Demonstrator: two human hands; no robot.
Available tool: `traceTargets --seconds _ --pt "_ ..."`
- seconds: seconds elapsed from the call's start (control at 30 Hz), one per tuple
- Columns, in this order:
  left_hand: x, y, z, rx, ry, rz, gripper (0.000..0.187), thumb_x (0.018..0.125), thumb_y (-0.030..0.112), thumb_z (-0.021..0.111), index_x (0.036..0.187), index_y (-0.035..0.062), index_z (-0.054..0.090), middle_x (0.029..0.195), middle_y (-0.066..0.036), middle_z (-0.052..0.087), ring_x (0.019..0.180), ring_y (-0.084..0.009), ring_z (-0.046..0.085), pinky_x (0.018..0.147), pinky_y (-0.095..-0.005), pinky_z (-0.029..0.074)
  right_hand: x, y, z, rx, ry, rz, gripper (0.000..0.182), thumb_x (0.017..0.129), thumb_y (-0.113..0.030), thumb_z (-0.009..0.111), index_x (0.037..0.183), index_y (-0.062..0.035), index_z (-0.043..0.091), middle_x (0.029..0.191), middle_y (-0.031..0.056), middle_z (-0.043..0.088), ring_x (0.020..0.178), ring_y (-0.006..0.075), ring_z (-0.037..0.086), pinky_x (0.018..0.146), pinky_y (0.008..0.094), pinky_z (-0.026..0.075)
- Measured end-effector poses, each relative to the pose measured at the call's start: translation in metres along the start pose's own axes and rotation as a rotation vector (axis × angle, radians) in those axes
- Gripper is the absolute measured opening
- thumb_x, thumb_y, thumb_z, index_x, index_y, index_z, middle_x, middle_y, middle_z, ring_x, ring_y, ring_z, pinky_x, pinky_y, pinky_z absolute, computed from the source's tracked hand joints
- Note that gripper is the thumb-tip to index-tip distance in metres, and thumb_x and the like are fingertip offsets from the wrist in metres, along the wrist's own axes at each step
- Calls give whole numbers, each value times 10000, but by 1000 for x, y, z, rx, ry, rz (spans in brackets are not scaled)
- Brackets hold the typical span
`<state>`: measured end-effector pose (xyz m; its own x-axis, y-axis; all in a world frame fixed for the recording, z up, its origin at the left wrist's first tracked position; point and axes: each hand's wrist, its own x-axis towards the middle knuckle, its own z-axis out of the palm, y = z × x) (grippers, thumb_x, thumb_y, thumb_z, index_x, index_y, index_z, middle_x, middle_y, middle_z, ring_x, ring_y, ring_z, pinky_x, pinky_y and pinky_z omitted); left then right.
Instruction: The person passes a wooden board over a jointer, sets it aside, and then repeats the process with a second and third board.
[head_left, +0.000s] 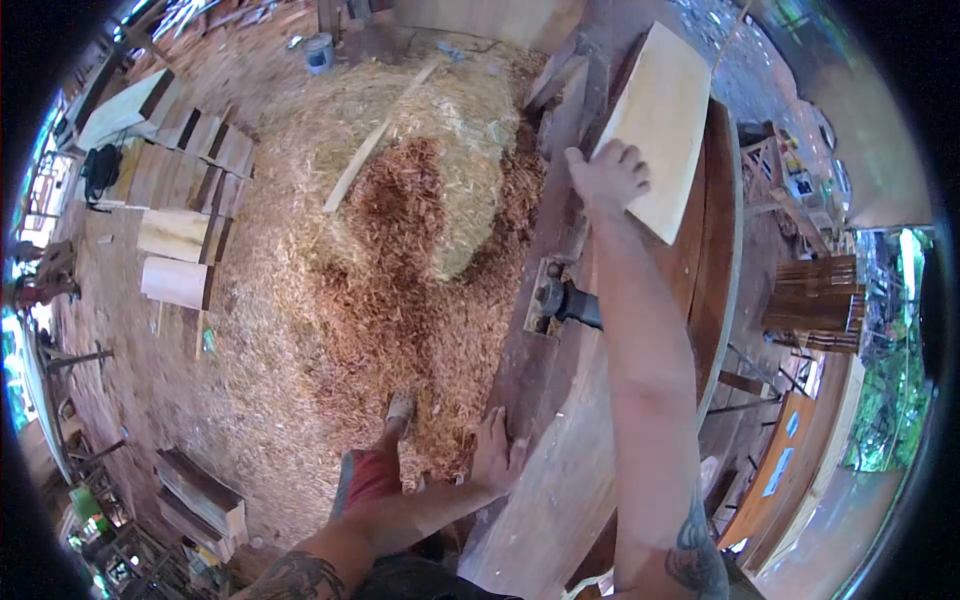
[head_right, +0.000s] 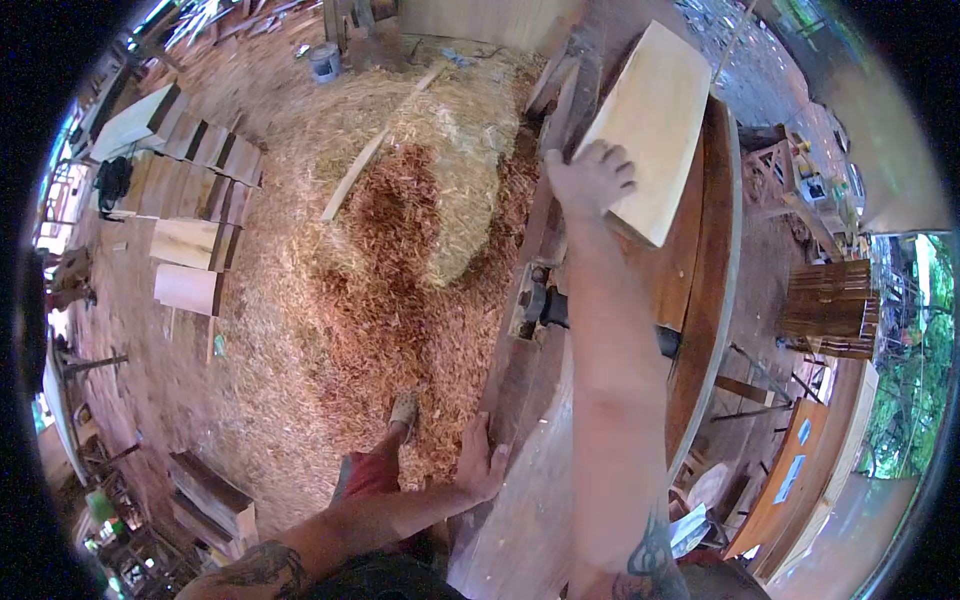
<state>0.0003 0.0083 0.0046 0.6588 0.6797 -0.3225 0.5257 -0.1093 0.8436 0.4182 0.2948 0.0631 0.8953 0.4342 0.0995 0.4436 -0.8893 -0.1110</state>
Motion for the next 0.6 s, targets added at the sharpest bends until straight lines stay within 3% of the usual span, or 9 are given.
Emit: traceTargets --seconds 0.1,0.2,0.3,0.4,0.5,0.6 --pt "1 3 -4 -7 -54 -53 769 1036 349 538 1570 -123 249 1575 -375 321 1488 -513 307 1260 -550 254 -5 -54 -32 -187 -247 37 1080 832 -631 671 1644 -27 292 1688 270 253 1522 546 247 1173 721 266" --pt "0 -1 0 -1 -20 -20 779 1022 332 561 1576 -114 244 1576 -374 322 1480 -520 312 1254 -556 262 11 -87 9 -345 -290 205 1055 882 -545 692 1672 -41 209 1714 309 152 1518 627 204 1139 781 298" --pt "0 -6 2 20 -27 9 779 1017 320 567 1579 -108 239 1579 -375 318 1468 -530 319 1245 -567 271 -13 -102 -23 -315 -352 61 894 970 -378 657 1671 -43 213 1701 352 116 1453 710 238 1048 839 363" --pt "0 -12 4 -16 -32 19 786 1004 312 575 1575 -112 241 1577 -376 320 1457 -538 327 1239 -579 277 -3 -90 31 -495 -133 -9 765 1026 -254 588 1663 -38 223 1674 384 148 1372 767 302 957 873 405" --pt "0 -2 -1 -9 -39 -24 791 977 284 591 1555 -134 250 1535 -384 345 1425 -554 359 1232 -579 295 0 -87 20 -522 -189 -55 702 1038 -180 549 1654 -40 242 1650 392 205 1352 770 330 912 874 434" --pt "2 0 -3 23 -44 -18 796 950 256 609 1550 -134 258 1532 -390 345 1424 -556 357 1225 -583 308 -7 -82 6 -497 -175 -77 742 1017 -233 582 1646 -19 251 1642 386 227 1343 761 359 935 856 444"
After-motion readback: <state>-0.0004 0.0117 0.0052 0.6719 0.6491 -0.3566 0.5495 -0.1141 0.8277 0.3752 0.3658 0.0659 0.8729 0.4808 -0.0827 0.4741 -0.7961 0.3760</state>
